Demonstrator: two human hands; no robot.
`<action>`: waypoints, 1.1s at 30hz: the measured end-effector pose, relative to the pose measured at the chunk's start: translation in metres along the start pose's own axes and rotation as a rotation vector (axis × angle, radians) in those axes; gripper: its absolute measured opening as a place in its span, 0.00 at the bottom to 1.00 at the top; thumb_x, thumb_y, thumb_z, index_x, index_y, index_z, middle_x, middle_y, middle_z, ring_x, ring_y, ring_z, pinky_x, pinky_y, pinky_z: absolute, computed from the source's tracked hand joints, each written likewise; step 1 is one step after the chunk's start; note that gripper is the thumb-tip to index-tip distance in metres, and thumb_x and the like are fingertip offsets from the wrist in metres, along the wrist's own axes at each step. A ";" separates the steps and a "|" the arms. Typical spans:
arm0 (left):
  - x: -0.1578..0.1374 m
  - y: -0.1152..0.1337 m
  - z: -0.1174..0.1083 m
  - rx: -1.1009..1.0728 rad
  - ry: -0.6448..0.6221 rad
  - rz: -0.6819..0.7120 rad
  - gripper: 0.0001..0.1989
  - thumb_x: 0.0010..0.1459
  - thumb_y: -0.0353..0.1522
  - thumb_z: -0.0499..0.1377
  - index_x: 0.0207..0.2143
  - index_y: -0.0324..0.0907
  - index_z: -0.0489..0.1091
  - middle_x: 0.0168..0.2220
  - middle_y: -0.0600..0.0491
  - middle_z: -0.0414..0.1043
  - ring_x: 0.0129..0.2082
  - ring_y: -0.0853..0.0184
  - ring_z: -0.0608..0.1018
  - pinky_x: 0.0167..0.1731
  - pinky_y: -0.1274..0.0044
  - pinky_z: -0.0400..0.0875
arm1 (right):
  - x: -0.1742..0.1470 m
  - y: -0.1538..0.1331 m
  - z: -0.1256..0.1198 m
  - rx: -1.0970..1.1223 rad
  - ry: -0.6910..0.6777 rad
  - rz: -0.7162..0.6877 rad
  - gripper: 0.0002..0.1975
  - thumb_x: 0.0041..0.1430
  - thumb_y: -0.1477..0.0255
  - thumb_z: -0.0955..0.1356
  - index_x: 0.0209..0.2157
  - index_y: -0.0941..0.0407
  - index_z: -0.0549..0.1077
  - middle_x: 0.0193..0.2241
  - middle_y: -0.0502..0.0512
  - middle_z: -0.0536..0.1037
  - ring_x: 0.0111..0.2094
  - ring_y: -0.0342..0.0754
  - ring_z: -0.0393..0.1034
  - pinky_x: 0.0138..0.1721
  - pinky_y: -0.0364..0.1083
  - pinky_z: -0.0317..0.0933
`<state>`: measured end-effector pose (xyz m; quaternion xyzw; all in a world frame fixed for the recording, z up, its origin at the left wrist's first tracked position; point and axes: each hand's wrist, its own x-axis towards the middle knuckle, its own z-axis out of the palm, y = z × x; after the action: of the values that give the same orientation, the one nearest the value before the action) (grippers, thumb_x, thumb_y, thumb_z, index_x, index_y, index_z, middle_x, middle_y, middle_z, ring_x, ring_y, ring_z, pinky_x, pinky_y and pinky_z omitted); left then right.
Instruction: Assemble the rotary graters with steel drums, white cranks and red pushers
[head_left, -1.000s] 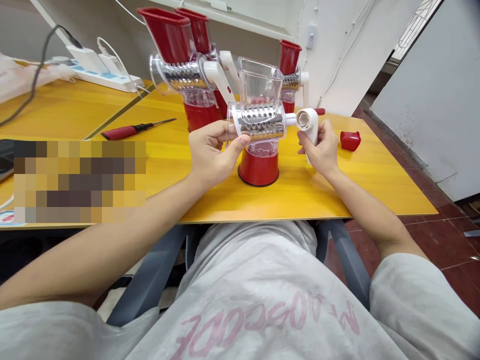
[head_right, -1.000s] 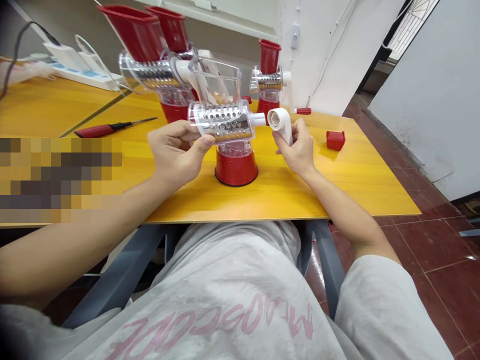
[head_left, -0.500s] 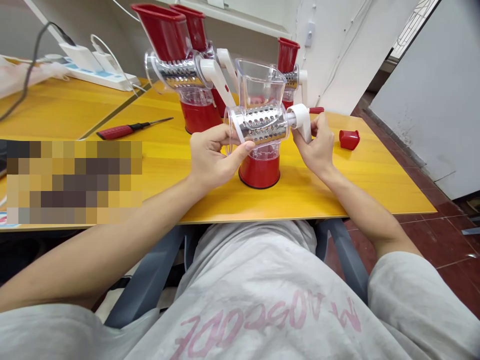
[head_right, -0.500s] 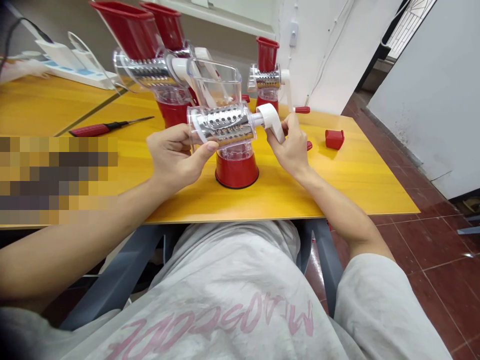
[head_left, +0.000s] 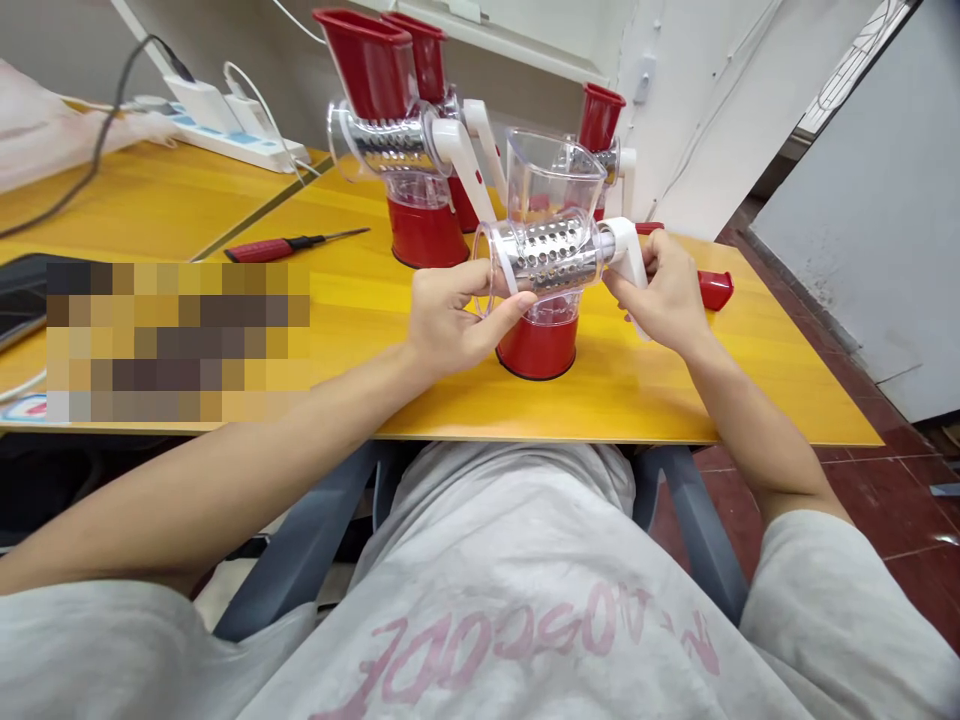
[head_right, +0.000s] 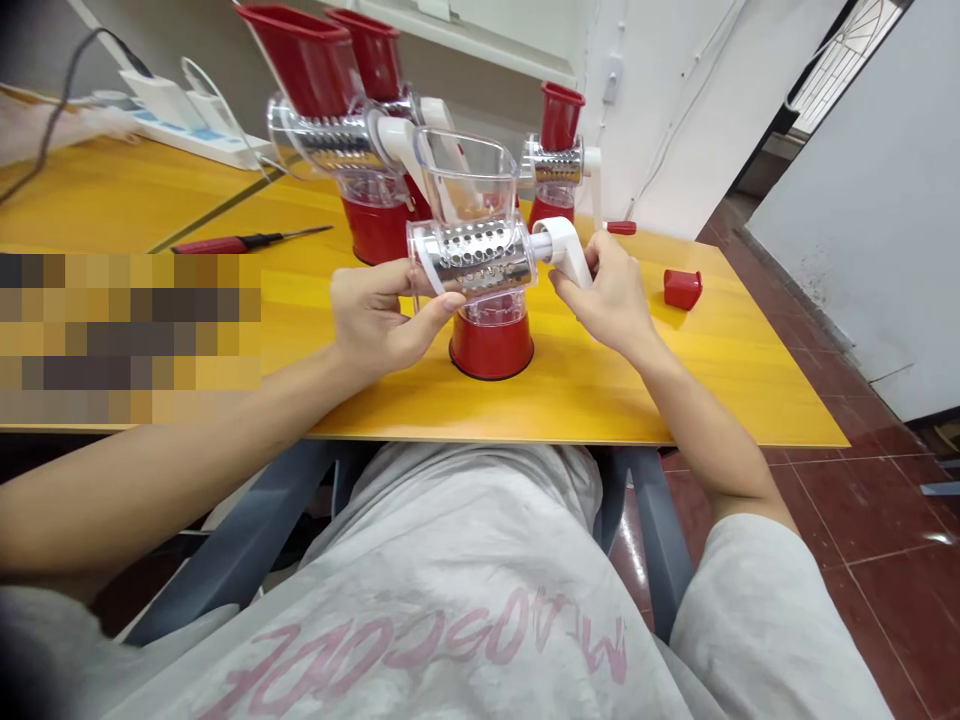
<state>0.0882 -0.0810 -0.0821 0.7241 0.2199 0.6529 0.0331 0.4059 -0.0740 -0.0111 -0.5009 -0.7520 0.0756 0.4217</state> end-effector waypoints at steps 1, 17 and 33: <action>0.000 0.000 0.000 0.003 -0.003 0.004 0.37 0.81 0.63 0.74 0.31 0.44 0.78 0.27 0.53 0.80 0.24 0.67 0.79 0.27 0.73 0.69 | 0.001 -0.002 -0.003 -0.028 -0.023 -0.012 0.32 0.76 0.48 0.85 0.40 0.45 0.62 0.34 0.50 0.77 0.41 0.58 0.83 0.43 0.56 0.80; 0.003 0.005 0.002 -0.051 -0.026 0.054 0.31 0.83 0.58 0.74 0.35 0.44 0.84 0.31 0.52 0.86 0.28 0.66 0.84 0.32 0.73 0.75 | 0.013 -0.034 -0.048 -0.290 -0.240 -0.134 0.22 0.75 0.56 0.83 0.43 0.47 0.70 0.37 0.60 0.81 0.51 0.70 0.83 0.54 0.66 0.82; 0.001 0.006 0.002 -0.034 -0.046 0.054 0.29 0.83 0.56 0.74 0.35 0.44 0.83 0.32 0.52 0.85 0.28 0.66 0.82 0.31 0.73 0.73 | -0.008 -0.043 -0.024 -0.402 -0.143 -0.116 0.16 0.79 0.57 0.78 0.51 0.48 0.71 0.40 0.61 0.81 0.49 0.72 0.81 0.55 0.68 0.77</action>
<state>0.0914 -0.0853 -0.0797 0.7440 0.1882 0.6403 0.0330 0.3945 -0.1087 0.0231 -0.5242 -0.8075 -0.0649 0.2625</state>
